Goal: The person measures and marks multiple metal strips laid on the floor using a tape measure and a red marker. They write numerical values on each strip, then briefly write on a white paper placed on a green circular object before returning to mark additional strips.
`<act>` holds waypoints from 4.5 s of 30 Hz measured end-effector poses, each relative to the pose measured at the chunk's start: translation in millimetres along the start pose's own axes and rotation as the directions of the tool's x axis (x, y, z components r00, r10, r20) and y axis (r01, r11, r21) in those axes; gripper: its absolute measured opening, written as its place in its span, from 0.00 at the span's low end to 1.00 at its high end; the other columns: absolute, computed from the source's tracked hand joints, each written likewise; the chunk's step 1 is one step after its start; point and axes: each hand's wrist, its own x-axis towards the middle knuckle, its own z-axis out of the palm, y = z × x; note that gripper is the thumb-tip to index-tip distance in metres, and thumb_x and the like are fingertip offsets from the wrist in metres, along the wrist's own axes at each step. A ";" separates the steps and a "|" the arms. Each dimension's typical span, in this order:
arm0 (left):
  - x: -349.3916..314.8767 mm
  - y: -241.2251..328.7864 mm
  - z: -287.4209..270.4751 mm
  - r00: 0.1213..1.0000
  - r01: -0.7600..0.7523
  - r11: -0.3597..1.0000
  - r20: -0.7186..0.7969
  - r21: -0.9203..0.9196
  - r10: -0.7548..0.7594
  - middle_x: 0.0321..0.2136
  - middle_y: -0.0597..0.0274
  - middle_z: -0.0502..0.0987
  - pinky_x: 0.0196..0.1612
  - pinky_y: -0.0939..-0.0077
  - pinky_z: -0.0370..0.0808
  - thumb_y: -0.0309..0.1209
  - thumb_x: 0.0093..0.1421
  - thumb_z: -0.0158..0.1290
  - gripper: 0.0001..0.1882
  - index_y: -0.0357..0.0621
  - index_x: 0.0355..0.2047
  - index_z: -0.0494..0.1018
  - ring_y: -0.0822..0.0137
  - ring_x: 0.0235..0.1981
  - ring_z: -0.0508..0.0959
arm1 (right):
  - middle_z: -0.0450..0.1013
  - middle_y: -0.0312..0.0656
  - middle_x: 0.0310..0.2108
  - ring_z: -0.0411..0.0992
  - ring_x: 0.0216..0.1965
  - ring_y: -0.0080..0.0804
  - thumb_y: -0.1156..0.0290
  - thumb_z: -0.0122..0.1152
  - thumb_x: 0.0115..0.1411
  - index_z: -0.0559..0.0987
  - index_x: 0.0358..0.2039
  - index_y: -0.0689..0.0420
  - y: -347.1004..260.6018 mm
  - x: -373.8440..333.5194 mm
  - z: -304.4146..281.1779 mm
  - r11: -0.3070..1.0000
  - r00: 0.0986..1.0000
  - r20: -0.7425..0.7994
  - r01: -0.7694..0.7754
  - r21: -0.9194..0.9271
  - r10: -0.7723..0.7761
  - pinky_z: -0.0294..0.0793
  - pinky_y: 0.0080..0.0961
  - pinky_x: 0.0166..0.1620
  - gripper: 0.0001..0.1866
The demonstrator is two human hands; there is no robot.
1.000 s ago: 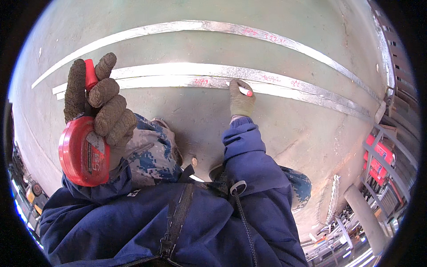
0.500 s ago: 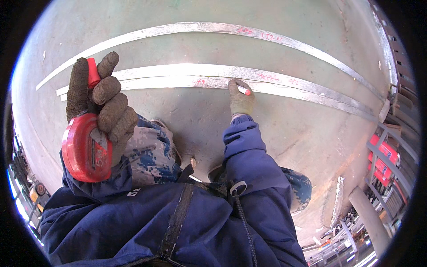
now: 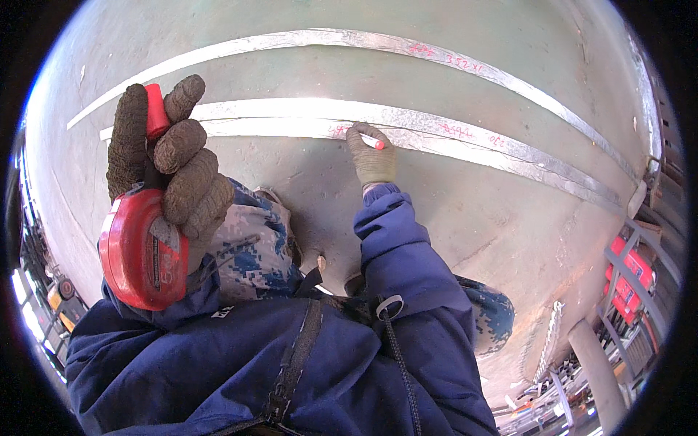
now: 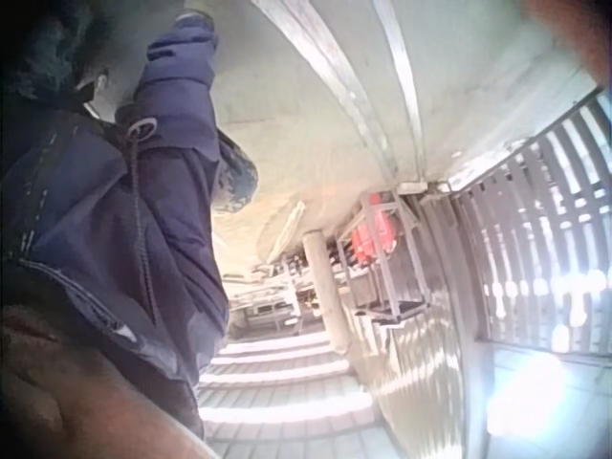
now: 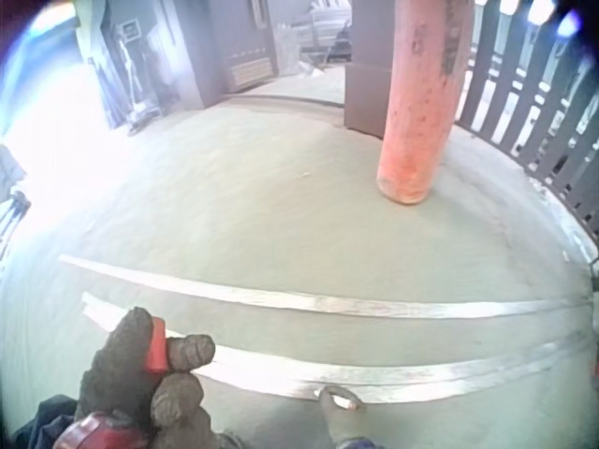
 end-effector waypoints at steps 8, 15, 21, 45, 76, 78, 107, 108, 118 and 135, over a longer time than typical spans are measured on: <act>-7.8 8.2 -5.5 1.000 0.003 1.000 -0.020 0.016 -0.002 0.32 0.65 0.78 0.20 0.73 0.72 0.52 0.77 0.38 0.32 0.37 0.65 0.65 0.72 0.20 0.75 | 0.84 0.40 0.41 0.80 0.46 0.30 0.59 0.74 0.59 0.87 0.41 0.56 -6.8 -2.8 6.1 0.997 0.998 0.003 0.070 -0.011 -0.070 0.75 0.26 0.55 0.15; -7.8 7.7 -10.5 1.000 0.015 1.000 -0.013 0.014 -0.015 0.32 0.65 0.78 0.20 0.74 0.72 0.52 0.77 0.38 0.32 0.37 0.65 0.66 0.72 0.20 0.75 | 0.84 0.40 0.35 0.79 0.39 0.30 0.58 0.74 0.58 0.88 0.41 0.55 -15.5 -2.8 3.2 0.999 1.000 -0.023 -0.008 0.040 0.009 0.77 0.26 0.49 0.16; -12.0 12.5 -4.5 1.000 0.019 0.999 -0.014 0.029 -0.018 0.32 0.65 0.78 0.20 0.74 0.72 0.52 0.76 0.39 0.31 0.37 0.65 0.66 0.72 0.20 0.74 | 0.83 0.39 0.36 0.79 0.38 0.27 0.55 0.74 0.59 0.87 0.42 0.55 -10.4 -2.8 8.0 0.995 0.995 -0.009 0.095 -0.040 -0.096 0.77 0.24 0.47 0.18; -8.7 14.6 -8.2 0.999 0.043 0.998 0.015 0.038 -0.044 0.32 0.64 0.79 0.21 0.74 0.72 0.51 0.76 0.41 0.31 0.37 0.63 0.68 0.72 0.20 0.74 | 0.82 0.38 0.32 0.77 0.34 0.24 0.66 0.73 0.59 0.85 0.37 0.64 -4.4 6.1 -48.8 0.992 0.943 -0.330 0.007 0.129 0.036 0.76 0.23 0.42 0.13; -6.0 14.1 2.8 0.997 0.072 0.995 0.036 0.071 -0.075 0.31 0.64 0.79 0.21 0.75 0.72 0.51 0.75 0.44 0.30 0.37 0.61 0.70 0.73 0.20 0.74 | 0.84 0.40 0.36 0.81 0.40 0.29 0.55 0.72 0.57 0.88 0.40 0.56 -1.4 8.0 -47.9 0.997 0.976 -0.217 -0.038 -0.074 0.021 0.77 0.25 0.49 0.18; -5.5 13.0 4.5 0.997 0.074 0.995 0.033 0.073 -0.077 0.31 0.64 0.79 0.21 0.75 0.72 0.51 0.75 0.44 0.30 0.37 0.61 0.70 0.73 0.20 0.74 | 0.84 0.40 0.37 0.81 0.42 0.30 0.54 0.72 0.57 0.88 0.40 0.56 0.7 8.9 -46.7 0.996 0.977 -0.214 -0.023 -0.089 0.004 0.76 0.26 0.50 0.18; -4.6 13.7 1.3 0.992 0.104 0.992 0.060 0.065 -0.108 0.30 0.63 0.80 0.22 0.76 0.72 0.50 0.74 0.47 0.29 0.37 0.59 0.72 0.73 0.20 0.74 | 0.84 0.44 0.44 0.80 0.49 0.35 0.60 0.73 0.59 0.87 0.41 0.57 -4.6 5.2 -22.0 0.998 0.996 -0.083 0.021 -0.067 -0.027 0.74 0.27 0.57 0.15; -4.0 13.3 1.3 0.992 0.104 0.992 0.063 0.065 -0.108 0.30 0.63 0.80 0.22 0.76 0.72 0.50 0.74 0.47 0.29 0.37 0.59 0.72 0.73 0.20 0.74 | 0.84 0.43 0.43 0.80 0.48 0.35 0.60 0.73 0.59 0.87 0.41 0.57 -1.9 5.0 -22.0 0.997 0.996 -0.082 0.024 -0.078 -0.031 0.75 0.27 0.56 0.16; -1.9 12.1 1.6 0.990 0.116 0.991 0.078 0.068 -0.121 0.30 0.63 0.80 0.22 0.76 0.72 0.50 0.73 0.48 0.28 0.37 0.58 0.72 0.73 0.20 0.74 | 0.85 0.42 0.39 0.81 0.43 0.33 0.59 0.72 0.59 0.87 0.40 0.58 11.9 9.9 -24.6 0.993 0.979 -0.187 0.059 -0.100 -0.077 0.77 0.27 0.51 0.16; 6.2 10.9 -0.4 0.983 0.142 0.988 0.111 0.055 -0.148 0.30 0.63 0.80 0.22 0.76 0.72 0.50 0.73 0.49 0.28 0.37 0.57 0.73 0.73 0.20 0.74 | 0.85 0.41 0.38 0.81 0.43 0.34 0.56 0.73 0.57 0.88 0.39 0.53 1.4 6.1 -32.1 0.986 0.979 -0.195 0.035 -0.164 -0.067 0.77 0.27 0.51 0.16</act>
